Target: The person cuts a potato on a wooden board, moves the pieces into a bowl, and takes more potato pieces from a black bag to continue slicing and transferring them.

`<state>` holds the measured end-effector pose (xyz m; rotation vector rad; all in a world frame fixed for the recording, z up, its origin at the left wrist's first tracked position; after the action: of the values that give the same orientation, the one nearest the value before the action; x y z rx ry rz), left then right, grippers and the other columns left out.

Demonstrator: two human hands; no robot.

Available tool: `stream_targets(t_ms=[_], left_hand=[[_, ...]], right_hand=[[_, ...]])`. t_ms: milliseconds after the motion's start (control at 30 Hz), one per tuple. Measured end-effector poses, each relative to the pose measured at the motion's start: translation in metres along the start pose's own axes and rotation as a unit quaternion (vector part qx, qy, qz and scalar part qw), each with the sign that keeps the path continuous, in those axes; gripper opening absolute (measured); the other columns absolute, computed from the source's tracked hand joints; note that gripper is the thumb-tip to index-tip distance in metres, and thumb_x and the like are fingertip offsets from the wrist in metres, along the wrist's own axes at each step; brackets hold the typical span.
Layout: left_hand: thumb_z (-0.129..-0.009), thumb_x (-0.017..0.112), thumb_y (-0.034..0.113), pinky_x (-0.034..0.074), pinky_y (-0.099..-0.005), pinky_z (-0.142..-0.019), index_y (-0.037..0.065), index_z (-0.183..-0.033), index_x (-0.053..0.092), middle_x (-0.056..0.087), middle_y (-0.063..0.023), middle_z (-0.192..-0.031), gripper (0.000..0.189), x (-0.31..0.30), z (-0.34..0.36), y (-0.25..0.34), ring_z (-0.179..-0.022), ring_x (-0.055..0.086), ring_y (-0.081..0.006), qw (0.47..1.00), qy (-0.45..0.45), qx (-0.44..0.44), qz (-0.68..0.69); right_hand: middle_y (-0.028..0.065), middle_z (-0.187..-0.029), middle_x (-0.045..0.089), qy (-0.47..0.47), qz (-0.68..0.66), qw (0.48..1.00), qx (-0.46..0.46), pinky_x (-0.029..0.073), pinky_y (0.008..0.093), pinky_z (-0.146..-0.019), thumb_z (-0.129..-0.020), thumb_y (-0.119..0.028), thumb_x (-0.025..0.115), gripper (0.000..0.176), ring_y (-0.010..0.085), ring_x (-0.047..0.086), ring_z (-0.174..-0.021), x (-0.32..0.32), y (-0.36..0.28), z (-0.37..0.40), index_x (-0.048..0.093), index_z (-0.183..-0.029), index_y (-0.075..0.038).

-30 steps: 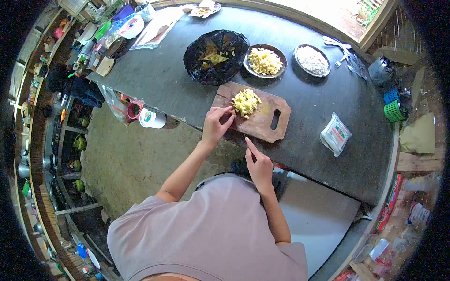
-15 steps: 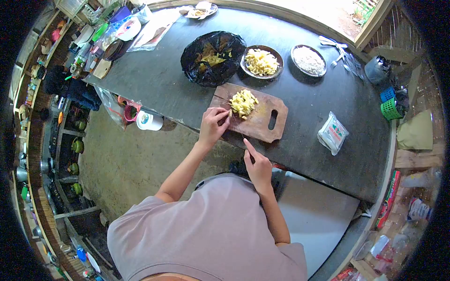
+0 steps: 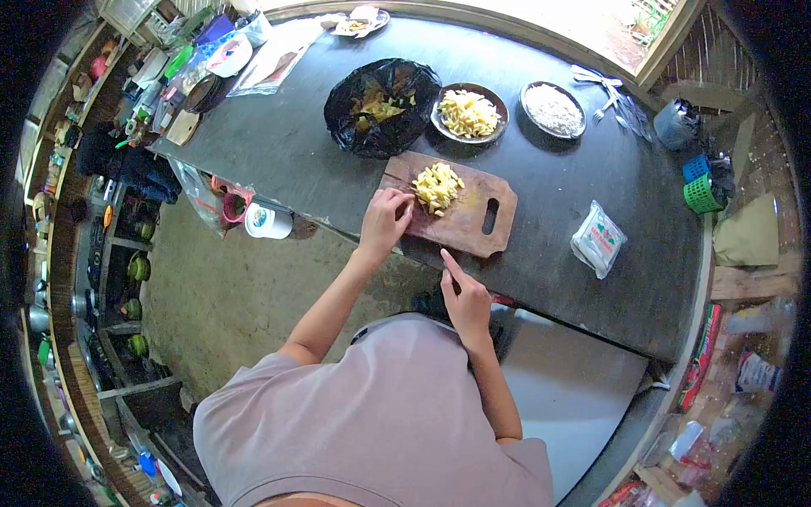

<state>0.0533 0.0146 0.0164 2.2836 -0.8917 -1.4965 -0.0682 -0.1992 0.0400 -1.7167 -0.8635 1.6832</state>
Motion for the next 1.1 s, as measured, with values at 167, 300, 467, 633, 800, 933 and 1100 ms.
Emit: stream_targets(t_ms=[167,300,467,633,800,933,1100], left_hand=[[-0.09,0.077,0.006,0.053,-0.0427,-0.089,0.002,-0.107,0.073,0.07,-0.0125,-0.101,0.018,-0.007,-0.001,0.005,-0.099,0.064,-0.031,0.994,-0.001,-0.056,0.098],[-0.089,0.08,0.006,0.054,-0.0411,-0.086,0.002,-0.102,0.073,0.072,-0.0123,-0.101,0.016,-0.007,0.008,0.01,-0.098,0.066,-0.0311,0.99,0.067,-0.046,0.117],[-0.088,0.081,0.007,0.055,-0.041,-0.085,0.002,-0.096,0.074,0.074,-0.0111,-0.103,0.011,-0.003,0.028,0.01,-0.099,0.067,-0.0307,0.99,0.09,-0.036,0.104],[-0.087,0.082,0.009,0.055,-0.0411,-0.086,0.002,-0.106,0.079,0.073,-0.0113,-0.104,0.02,-0.004,0.033,0.011,-0.097,0.067,-0.0307,0.992,0.072,-0.039,0.094],[-0.088,0.081,0.009,0.055,-0.0404,-0.088,0.001,-0.107,0.079,0.072,-0.0105,-0.104,0.021,-0.005,0.037,0.019,-0.1,0.067,-0.0303,0.994,0.067,-0.02,0.08],[-0.089,0.078,0.007,0.055,-0.0397,-0.09,0.001,-0.107,0.079,0.073,-0.0089,-0.107,0.019,-0.005,0.035,0.016,-0.105,0.067,-0.0292,0.996,0.054,-0.019,0.068],[-0.09,0.077,0.007,0.056,-0.0389,-0.092,0.001,-0.108,0.079,0.075,-0.0079,-0.114,0.019,-0.001,0.03,0.013,-0.106,0.067,-0.0282,0.997,0.042,0.001,0.071]], right_hand=[[0.0248,-0.103,0.076,0.006,-0.009,1.0,-0.002,0.06,0.0447,-0.079,-0.104,-0.023,0.063,0.043,0.0384,0.076,-0.089,0.0,0.004,0.001,0.067,-0.146,-0.026],[0.0243,-0.101,0.076,0.004,-0.002,1.0,-0.006,0.06,0.0452,-0.079,-0.104,-0.023,0.063,0.042,0.0384,0.076,-0.088,0.001,0.003,0.001,0.067,-0.146,-0.025],[0.0237,-0.098,0.076,0.0,-0.004,1.0,-0.016,0.06,0.0454,-0.078,-0.104,-0.023,0.063,0.042,0.0381,0.076,-0.087,0.004,0.002,0.004,0.068,-0.145,-0.025],[0.022,-0.098,0.077,-0.016,0.0,1.0,-0.004,0.06,0.044,-0.077,-0.104,-0.023,0.063,0.042,0.0364,0.076,-0.085,0.006,0.002,0.006,0.068,-0.145,-0.026],[0.0215,-0.1,0.077,0.008,-0.005,1.0,-0.023,0.06,0.0436,-0.077,-0.104,-0.023,0.063,0.042,0.0354,0.076,-0.084,0.005,0.002,0.008,0.068,-0.145,-0.026],[0.0212,-0.101,0.077,0.003,-0.008,1.0,-0.021,0.06,0.0435,-0.077,-0.103,-0.022,0.064,0.042,0.0354,0.077,-0.085,0.002,0.001,0.009,0.068,-0.145,-0.026],[0.0223,-0.107,0.076,-0.001,-0.021,0.999,-0.029,0.06,0.0426,-0.081,-0.104,-0.022,0.062,0.04,0.0372,0.076,-0.091,0.001,-0.002,0.01,0.069,-0.144,-0.023]])
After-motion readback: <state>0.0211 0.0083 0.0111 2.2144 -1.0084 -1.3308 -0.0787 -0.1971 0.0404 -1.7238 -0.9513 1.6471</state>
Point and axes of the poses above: each hand's wrist, its own z-axis away from the middle knuckle, its own x-axis out of the palm, y = z × x, the point moved 2 cm from there along -z, towards the middle knuckle
